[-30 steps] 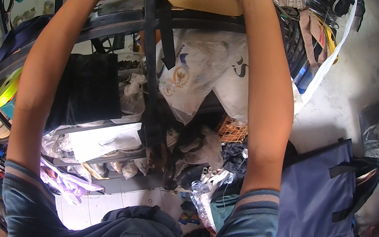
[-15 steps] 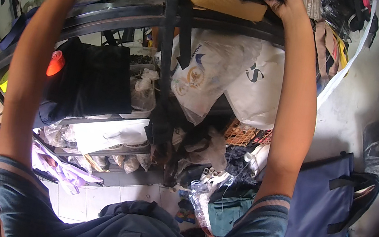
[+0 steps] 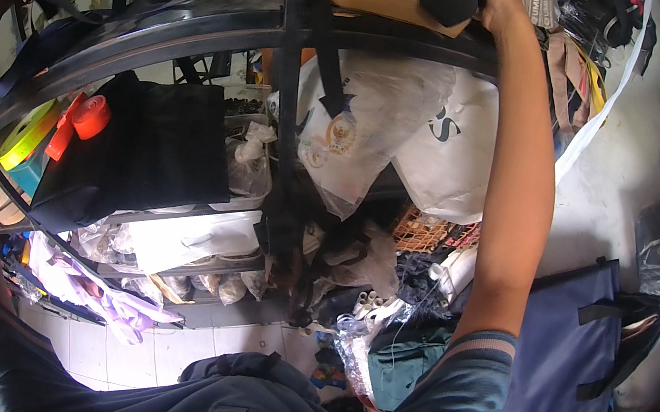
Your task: The person organizes rolls of strapping or tape by taking them from a shelf, inspecting them, and then placing them back on the shelf or into a box.
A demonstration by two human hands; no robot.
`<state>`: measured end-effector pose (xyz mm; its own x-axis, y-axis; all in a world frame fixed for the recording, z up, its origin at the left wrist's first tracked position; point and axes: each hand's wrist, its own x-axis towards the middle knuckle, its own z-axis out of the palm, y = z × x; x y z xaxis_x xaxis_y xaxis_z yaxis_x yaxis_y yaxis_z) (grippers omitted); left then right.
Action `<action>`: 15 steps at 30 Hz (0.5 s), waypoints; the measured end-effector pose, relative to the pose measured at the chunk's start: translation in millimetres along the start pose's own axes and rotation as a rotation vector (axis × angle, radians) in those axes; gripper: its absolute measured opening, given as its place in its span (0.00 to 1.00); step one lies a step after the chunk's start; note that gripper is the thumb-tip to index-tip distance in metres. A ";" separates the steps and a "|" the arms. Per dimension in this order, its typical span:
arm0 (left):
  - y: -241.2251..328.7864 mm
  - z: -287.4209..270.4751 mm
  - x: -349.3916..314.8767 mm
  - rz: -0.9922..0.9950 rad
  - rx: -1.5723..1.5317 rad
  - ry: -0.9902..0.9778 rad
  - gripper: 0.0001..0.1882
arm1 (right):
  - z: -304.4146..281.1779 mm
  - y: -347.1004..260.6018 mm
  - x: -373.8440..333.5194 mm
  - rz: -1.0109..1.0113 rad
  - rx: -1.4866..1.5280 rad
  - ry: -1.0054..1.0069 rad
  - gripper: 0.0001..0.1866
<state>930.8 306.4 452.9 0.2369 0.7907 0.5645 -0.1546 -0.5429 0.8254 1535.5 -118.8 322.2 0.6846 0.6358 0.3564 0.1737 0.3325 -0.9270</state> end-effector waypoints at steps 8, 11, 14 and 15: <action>-30.9 -10.2 -50.0 0.022 -0.004 0.017 0.23 | 10.0 -11.5 -0.7 -0.098 -0.815 -0.040 0.15; -41.2 8.2 -74.9 0.044 -0.058 -0.001 0.24 | 8.0 -17.2 -0.8 -0.155 -0.998 -0.024 0.17; -31.7 50.5 -122.3 -0.008 -0.114 0.091 0.24 | -2.4 -17.1 -10.3 -0.376 -0.898 0.120 0.19; -26.8 59.3 -140.3 0.003 -0.144 0.095 0.25 | -8.0 -22.8 -10.5 -0.473 -0.973 0.256 0.20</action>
<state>958.6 193.2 351.2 0.1457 0.8163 0.5590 -0.2925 -0.5042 0.8125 1530.0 -138.6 338.7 0.5092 0.3899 0.7673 0.8603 -0.2559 -0.4409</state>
